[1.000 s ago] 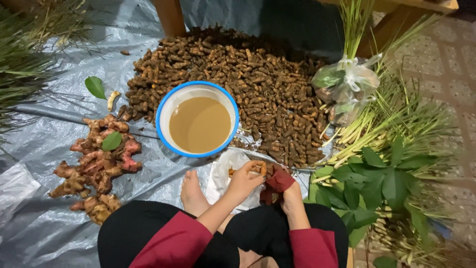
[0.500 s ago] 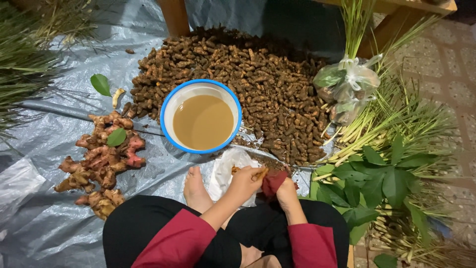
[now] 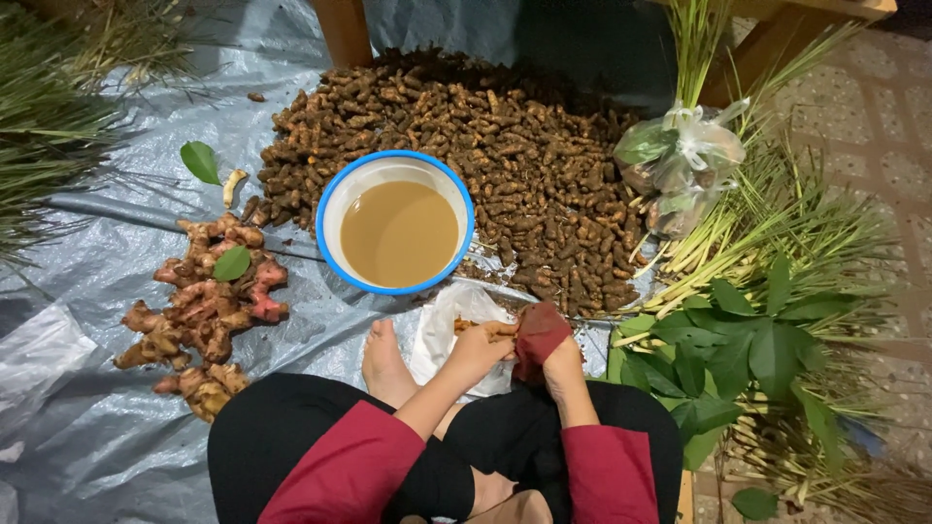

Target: The person sits on the floor and cleans small roots by hand, سپس picks leaves from bundles of stalks and places them together on the floor.

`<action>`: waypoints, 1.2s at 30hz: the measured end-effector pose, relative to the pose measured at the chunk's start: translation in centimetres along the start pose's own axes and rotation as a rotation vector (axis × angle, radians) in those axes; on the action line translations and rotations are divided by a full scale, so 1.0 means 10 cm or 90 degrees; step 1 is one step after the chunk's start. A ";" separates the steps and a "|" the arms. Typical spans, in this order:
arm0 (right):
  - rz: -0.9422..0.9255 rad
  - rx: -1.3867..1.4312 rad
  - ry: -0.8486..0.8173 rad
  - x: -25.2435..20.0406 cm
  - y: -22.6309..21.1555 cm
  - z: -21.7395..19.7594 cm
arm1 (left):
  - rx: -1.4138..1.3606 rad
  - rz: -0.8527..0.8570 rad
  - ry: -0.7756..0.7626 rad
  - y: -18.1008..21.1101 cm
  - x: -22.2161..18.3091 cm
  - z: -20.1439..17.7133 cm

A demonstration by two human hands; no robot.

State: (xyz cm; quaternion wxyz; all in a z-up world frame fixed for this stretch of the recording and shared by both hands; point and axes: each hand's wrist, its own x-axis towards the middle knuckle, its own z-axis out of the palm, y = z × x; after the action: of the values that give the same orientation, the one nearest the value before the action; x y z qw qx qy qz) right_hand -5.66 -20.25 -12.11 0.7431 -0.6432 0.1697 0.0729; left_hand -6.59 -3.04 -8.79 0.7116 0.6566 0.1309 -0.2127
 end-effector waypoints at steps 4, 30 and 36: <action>-0.023 -0.178 0.032 0.01 0.11 -0.03 | 0.064 0.010 -0.008 -0.10 -0.07 -0.07; 0.117 0.226 0.252 0.15 -0.24 -0.35 | -0.026 0.050 0.173 0.15 -0.31 -0.48; 0.093 0.091 0.199 0.05 -0.17 -0.27 | 0.296 -0.038 0.224 -0.14 -0.12 -0.51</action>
State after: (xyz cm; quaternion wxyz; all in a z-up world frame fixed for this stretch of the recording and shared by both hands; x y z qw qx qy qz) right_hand -5.06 -23.26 -11.00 0.7442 -0.5781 0.3342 0.0140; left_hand -7.85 2.13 -9.98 0.5016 0.8249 0.2195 -0.1405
